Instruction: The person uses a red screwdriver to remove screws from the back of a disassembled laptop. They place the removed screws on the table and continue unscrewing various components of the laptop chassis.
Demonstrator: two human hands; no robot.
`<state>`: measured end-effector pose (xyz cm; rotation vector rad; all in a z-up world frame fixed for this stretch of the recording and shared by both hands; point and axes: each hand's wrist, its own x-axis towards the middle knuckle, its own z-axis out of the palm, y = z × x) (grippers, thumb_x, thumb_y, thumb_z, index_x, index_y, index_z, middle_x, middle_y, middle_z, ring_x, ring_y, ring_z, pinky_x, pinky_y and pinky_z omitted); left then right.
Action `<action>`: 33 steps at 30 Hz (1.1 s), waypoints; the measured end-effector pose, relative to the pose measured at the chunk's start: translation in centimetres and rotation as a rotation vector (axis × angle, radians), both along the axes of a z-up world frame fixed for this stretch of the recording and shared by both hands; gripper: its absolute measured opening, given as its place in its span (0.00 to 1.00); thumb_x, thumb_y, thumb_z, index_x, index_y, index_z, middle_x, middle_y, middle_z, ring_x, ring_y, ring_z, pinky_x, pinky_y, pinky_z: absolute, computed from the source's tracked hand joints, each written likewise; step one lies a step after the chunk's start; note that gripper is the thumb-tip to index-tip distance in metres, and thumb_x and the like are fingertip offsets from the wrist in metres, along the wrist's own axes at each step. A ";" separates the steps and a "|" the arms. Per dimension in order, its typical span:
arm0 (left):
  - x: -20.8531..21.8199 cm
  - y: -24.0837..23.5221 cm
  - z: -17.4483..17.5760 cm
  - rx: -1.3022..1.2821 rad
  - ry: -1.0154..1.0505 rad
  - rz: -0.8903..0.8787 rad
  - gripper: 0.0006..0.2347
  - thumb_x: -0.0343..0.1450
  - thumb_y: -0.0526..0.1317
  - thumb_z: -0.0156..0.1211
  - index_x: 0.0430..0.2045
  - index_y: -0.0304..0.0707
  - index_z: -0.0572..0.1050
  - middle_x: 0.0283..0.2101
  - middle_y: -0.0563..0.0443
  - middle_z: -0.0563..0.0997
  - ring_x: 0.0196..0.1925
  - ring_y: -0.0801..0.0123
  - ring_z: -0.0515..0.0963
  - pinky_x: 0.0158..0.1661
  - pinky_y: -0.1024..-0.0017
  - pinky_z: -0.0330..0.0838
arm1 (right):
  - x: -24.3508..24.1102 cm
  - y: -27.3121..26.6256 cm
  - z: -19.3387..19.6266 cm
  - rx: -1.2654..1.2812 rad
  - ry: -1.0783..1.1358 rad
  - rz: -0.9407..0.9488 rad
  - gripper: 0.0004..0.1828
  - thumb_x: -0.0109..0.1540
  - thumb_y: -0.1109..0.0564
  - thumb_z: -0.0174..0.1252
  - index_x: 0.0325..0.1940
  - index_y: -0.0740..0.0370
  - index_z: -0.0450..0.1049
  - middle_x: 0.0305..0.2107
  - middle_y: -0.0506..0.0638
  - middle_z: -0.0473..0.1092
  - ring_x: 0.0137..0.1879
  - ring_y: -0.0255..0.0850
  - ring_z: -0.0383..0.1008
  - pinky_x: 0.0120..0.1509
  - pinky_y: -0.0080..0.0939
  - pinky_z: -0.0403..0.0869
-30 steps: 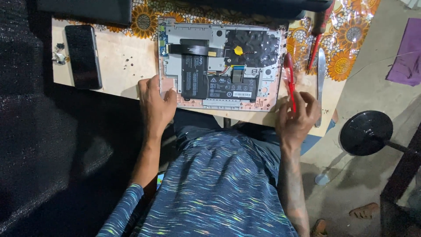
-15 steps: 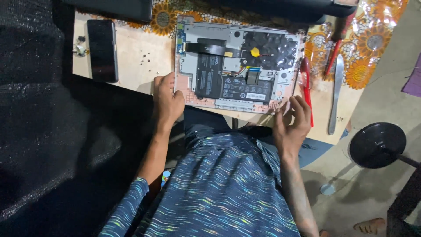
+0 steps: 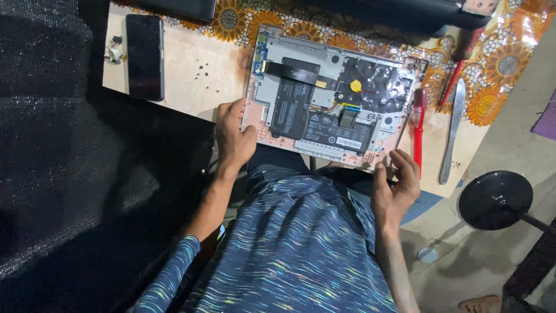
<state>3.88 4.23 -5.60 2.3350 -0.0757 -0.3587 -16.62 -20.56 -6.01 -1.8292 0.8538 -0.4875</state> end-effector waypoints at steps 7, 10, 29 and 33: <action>-0.3 0.0 -0.2 -0.054 -0.061 -0.006 0.25 0.57 0.24 0.55 0.53 0.26 0.71 0.48 0.36 0.70 0.49 0.40 0.75 0.47 0.52 0.73 | 0.2 0.6 0.7 -0.029 0.002 0.016 0.16 0.61 0.67 0.60 0.54 0.71 0.73 0.52 0.66 0.64 0.47 0.54 0.73 0.47 0.44 0.71; 0.0 0.3 0.2 -0.153 -0.014 -0.009 0.24 0.60 0.23 0.49 0.54 0.28 0.70 0.51 0.36 0.69 0.51 0.40 0.74 0.48 0.54 0.73 | -0.3 0.4 0.1 -0.078 0.024 0.031 0.16 0.60 0.68 0.62 0.53 0.70 0.74 0.53 0.63 0.63 0.50 0.52 0.73 0.50 0.42 0.71; 4.1 3.6 -3.5 -0.029 -0.442 0.176 0.07 0.65 0.30 0.68 0.34 0.35 0.81 0.34 0.54 0.73 0.31 0.65 0.77 0.32 0.79 0.72 | -0.2 0.8 1.1 -0.101 0.074 0.079 0.15 0.60 0.67 0.60 0.51 0.70 0.74 0.56 0.64 0.61 0.59 0.60 0.63 0.55 0.53 0.68; 4.5 3.7 -3.3 -0.052 -0.482 0.166 0.05 0.65 0.28 0.65 0.30 0.35 0.82 0.30 0.53 0.73 0.27 0.65 0.77 0.29 0.80 0.71 | -0.2 0.8 0.9 -0.119 0.067 0.058 0.16 0.58 0.68 0.61 0.50 0.69 0.75 0.56 0.64 0.62 0.60 0.62 0.64 0.58 0.57 0.68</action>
